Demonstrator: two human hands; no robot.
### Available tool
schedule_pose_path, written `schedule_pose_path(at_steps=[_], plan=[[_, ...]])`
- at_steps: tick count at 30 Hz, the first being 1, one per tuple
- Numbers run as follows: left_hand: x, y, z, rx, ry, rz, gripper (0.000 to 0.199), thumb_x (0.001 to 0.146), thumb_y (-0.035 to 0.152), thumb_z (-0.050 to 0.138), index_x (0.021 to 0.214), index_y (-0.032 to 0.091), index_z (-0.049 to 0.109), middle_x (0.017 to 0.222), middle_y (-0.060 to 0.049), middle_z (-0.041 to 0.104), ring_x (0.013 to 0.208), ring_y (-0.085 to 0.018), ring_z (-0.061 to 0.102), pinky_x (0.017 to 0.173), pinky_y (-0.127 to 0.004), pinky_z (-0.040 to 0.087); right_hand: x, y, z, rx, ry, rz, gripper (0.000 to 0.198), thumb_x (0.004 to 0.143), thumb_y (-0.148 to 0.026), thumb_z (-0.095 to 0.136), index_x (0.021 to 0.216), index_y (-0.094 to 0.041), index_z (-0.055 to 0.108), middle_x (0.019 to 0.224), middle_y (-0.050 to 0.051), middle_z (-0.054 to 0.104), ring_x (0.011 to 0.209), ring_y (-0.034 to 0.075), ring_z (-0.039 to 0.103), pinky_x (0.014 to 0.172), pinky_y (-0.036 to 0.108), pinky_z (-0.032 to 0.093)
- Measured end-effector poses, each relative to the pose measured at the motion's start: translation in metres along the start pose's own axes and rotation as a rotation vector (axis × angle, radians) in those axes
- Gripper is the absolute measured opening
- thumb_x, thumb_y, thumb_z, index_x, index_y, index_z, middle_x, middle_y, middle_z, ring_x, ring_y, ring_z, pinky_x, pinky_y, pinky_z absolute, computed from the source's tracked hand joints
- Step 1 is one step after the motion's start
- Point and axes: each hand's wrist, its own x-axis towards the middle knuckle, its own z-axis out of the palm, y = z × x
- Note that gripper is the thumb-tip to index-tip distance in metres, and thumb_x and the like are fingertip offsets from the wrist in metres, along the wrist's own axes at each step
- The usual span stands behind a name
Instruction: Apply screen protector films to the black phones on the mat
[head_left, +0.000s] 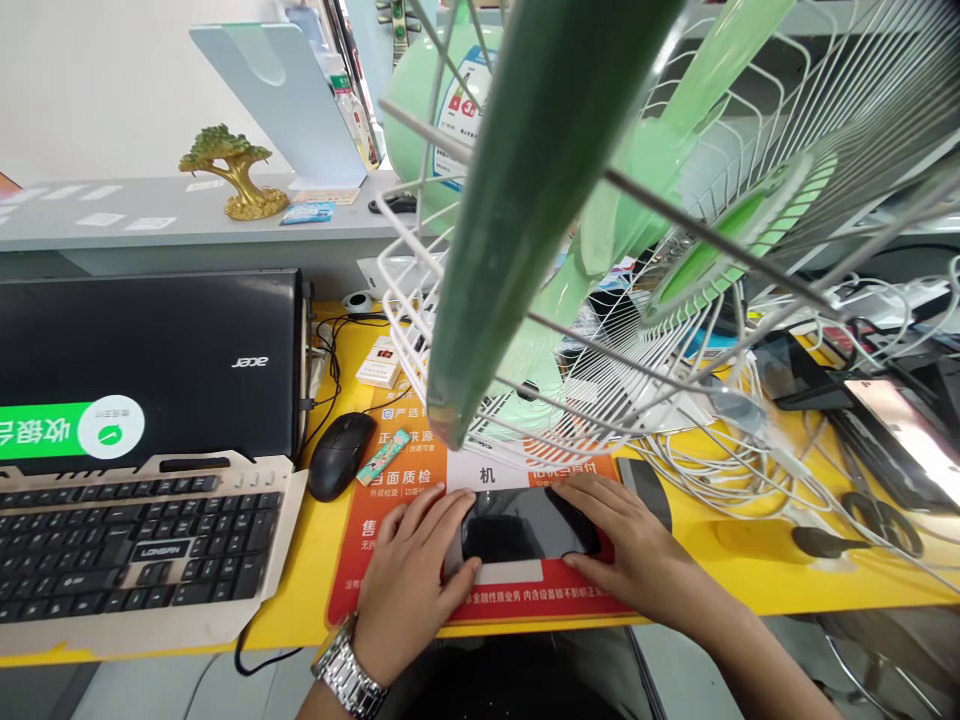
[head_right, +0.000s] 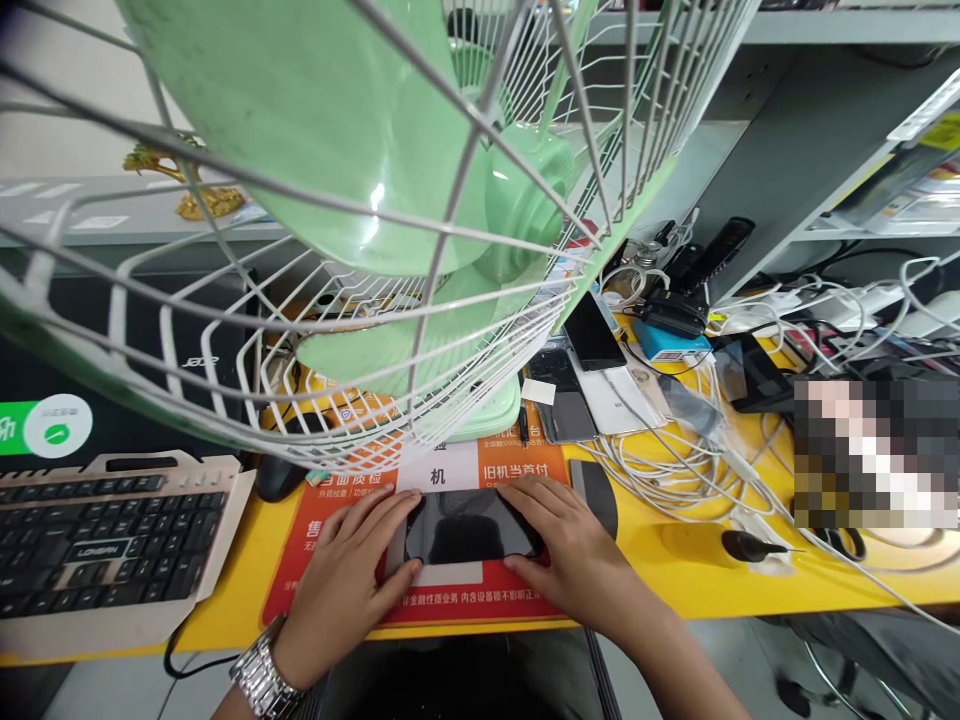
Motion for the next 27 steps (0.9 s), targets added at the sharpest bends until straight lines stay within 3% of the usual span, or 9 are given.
schedule_pose_path(at_steps=[7,12,19,24,27], plan=[[0.0,0.0,0.0,0.01,0.006,0.008,0.052,0.093,0.029,0.057,0.144,0.03,0.046,0.146,0.003,0.057,0.136,-0.027,0.045,0.106,-0.047,0.038,-0.002,0.001,0.001,-0.01,-0.064,0.003,0.055,0.087,-0.02,0.062,0.141,-0.027,0.053,0.149,0.007,0.051,0.139,0.029,0.046,0.113,0.052,0.043],[0.0,-0.001,0.0,0.041,0.003,0.032,0.045,0.092,0.029,0.058,0.136,0.036,0.055,0.147,0.006,0.055,0.136,-0.027,0.045,0.104,-0.048,0.038,0.001,-0.005,-0.001,-0.102,-0.083,-0.034,0.046,0.09,-0.026,0.062,0.136,-0.026,0.059,0.148,0.009,0.051,0.135,0.032,0.049,0.11,0.055,0.045],[0.001,-0.002,0.002,0.082,0.054,0.077,0.044,0.093,0.031,0.057,0.137,0.035,0.054,0.146,0.006,0.056,0.135,-0.026,0.046,0.103,-0.046,0.038,-0.008,-0.016,-0.001,-0.215,0.043,-0.042,0.049,0.094,-0.037,0.059,0.141,-0.024,0.054,0.148,0.01,0.051,0.133,0.032,0.049,0.105,0.05,0.049],[-0.002,-0.006,0.004,0.1,0.109,0.124,0.045,0.093,0.029,0.057,0.137,0.036,0.055,0.144,0.006,0.058,0.133,-0.026,0.047,0.101,-0.044,0.039,-0.032,-0.005,-0.009,-0.309,0.417,0.225,0.034,0.101,-0.037,0.05,0.128,-0.019,0.058,0.12,0.01,0.066,0.108,0.026,0.064,0.089,0.04,0.053],[-0.003,-0.008,0.005,0.116,0.138,0.154,0.043,0.092,0.031,0.057,0.135,0.035,0.057,0.141,0.006,0.06,0.131,-0.025,0.049,0.1,-0.042,0.038,-0.043,0.003,-0.007,-0.446,0.46,0.429,0.032,0.101,-0.043,0.048,0.117,-0.02,0.063,0.107,0.008,0.069,0.089,0.026,0.069,0.069,0.036,0.054]])
